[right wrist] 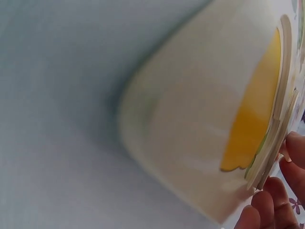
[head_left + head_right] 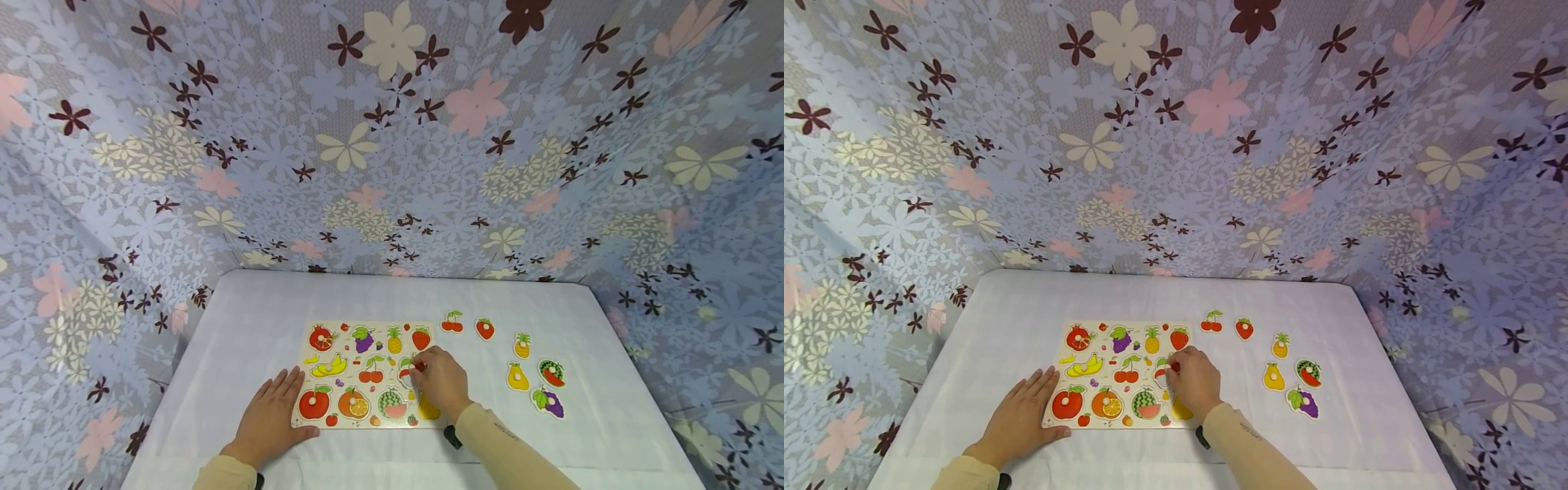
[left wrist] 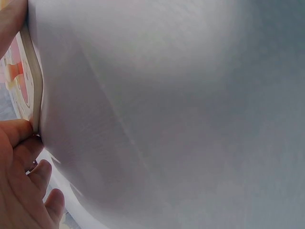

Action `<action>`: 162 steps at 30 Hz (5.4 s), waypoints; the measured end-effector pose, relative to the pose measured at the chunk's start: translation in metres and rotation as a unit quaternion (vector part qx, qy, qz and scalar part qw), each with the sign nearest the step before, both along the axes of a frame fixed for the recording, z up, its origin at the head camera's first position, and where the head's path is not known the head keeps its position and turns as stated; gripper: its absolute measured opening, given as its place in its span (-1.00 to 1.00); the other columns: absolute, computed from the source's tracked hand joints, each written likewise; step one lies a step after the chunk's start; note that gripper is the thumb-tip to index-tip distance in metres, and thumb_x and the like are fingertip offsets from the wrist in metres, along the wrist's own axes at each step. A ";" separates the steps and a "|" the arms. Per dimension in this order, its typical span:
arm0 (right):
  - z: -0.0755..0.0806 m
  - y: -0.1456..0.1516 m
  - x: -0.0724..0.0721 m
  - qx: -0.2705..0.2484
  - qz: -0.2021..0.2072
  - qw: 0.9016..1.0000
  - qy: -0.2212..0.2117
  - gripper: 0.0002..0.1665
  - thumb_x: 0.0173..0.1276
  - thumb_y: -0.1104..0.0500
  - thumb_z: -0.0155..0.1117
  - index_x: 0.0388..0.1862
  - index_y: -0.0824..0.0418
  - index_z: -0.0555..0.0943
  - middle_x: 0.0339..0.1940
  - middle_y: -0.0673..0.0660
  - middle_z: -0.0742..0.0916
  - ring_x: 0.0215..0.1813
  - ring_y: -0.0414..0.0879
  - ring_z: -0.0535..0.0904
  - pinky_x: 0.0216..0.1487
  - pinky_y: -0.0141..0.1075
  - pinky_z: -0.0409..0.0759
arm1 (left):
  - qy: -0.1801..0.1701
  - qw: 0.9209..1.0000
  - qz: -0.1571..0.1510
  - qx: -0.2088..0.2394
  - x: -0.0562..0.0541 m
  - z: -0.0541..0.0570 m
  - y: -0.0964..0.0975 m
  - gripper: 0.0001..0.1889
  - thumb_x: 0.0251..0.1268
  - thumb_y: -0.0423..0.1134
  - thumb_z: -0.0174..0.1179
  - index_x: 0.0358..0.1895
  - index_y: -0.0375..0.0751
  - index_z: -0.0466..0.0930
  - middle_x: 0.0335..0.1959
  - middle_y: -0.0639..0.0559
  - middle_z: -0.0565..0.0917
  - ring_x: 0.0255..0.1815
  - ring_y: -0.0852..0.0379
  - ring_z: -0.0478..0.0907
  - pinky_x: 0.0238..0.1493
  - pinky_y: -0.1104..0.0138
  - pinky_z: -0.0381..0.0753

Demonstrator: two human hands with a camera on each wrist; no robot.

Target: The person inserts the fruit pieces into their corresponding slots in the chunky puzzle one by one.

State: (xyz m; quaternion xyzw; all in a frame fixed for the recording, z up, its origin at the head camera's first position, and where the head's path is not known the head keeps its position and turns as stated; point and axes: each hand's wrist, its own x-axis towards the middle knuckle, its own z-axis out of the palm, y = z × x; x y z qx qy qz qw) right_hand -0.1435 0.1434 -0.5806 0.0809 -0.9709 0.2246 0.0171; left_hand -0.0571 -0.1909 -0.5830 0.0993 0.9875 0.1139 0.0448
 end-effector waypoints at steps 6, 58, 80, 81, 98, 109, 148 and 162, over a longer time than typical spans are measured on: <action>0.002 -0.003 0.002 -0.002 -0.003 1.000 0.001 -0.84 0.20 0.00 0.55 -0.30 -0.01 0.75 -0.24 -0.10 0.64 -0.35 -0.22 0.46 -0.36 -0.35 0.54 | -0.004 1.000 0.001 0.006 0.001 0.002 0.001 0.19 -0.15 0.46 0.39 0.49 -0.29 0.27 0.51 -0.15 0.28 0.53 -0.18 0.12 0.48 -0.12 0.08; 0.008 0.184 0.023 -0.014 -0.104 0.994 0.013 -0.60 0.24 0.19 0.47 0.05 0.24 0.66 -0.12 0.15 0.71 -0.17 0.05 0.64 -0.24 -0.02 0.63 | -0.018 1.000 0.005 -0.001 0.002 0.008 0.004 0.21 -0.17 0.44 0.41 0.49 -0.32 0.26 0.51 -0.18 0.27 0.53 -0.21 0.11 0.48 -0.14 0.06; 0.007 0.180 0.019 0.028 -0.119 0.992 0.005 -0.82 0.29 0.17 0.45 -0.17 0.20 0.72 -0.10 0.17 0.69 -0.17 0.04 0.62 -0.14 0.02 0.64 | -0.023 1.000 0.008 -0.003 0.000 0.002 0.003 0.22 -0.19 0.49 0.37 0.50 -0.29 0.26 0.52 -0.16 0.27 0.53 -0.20 0.09 0.48 -0.14 0.03; 0.008 0.179 0.020 0.027 -0.119 0.992 0.007 -0.82 0.30 0.16 0.45 -0.16 0.19 0.72 -0.09 0.16 0.69 -0.15 0.04 0.63 -0.14 0.02 0.64 | -0.022 1.000 0.007 -0.003 0.000 0.002 0.003 0.22 -0.19 0.49 0.37 0.50 -0.29 0.26 0.52 -0.16 0.27 0.53 -0.20 0.09 0.48 -0.14 0.03; 0.025 0.137 0.024 -0.015 -0.067 0.997 0.029 -0.76 0.26 0.12 0.50 -0.12 0.15 0.75 0.10 0.10 0.70 0.03 0.07 0.65 -0.02 -0.02 0.66 | -0.013 1.000 0.008 -0.002 0.002 0.005 0.003 0.22 -0.20 0.47 0.40 0.48 -0.31 0.28 0.50 -0.17 0.29 0.52 -0.21 0.11 0.47 -0.15 0.06; 0.024 0.119 0.027 -0.019 -0.056 0.998 0.029 -0.80 0.24 0.07 0.52 -0.19 0.08 0.74 0.17 0.03 0.68 -0.02 -0.02 0.66 -0.03 -0.07 0.66 | -0.009 1.000 0.004 0.000 0.001 0.005 0.004 0.21 -0.20 0.45 0.41 0.48 -0.32 0.28 0.50 -0.18 0.29 0.52 -0.21 0.12 0.47 -0.15 0.06; 0.009 0.037 0.056 0.023 0.037 0.999 0.004 -0.78 0.11 0.03 0.59 -0.38 -0.12 0.65 0.05 -0.10 0.69 -0.15 -0.25 0.62 -0.22 -0.29 0.63 | -0.009 1.000 0.005 -0.001 0.001 0.003 0.003 0.21 -0.18 0.47 0.39 0.49 -0.30 0.27 0.51 -0.16 0.28 0.53 -0.19 0.12 0.48 -0.13 0.05; 0.008 0.033 0.060 0.026 0.061 0.997 0.029 -0.77 0.08 0.04 0.61 -0.40 -0.10 0.66 0.02 -0.07 0.70 -0.08 -0.16 0.66 -0.23 -0.27 0.67 | -0.004 1.000 0.003 -0.002 0.001 0.001 0.002 0.21 -0.19 0.48 0.38 0.49 -0.30 0.28 0.51 -0.16 0.28 0.52 -0.20 0.13 0.47 -0.14 0.07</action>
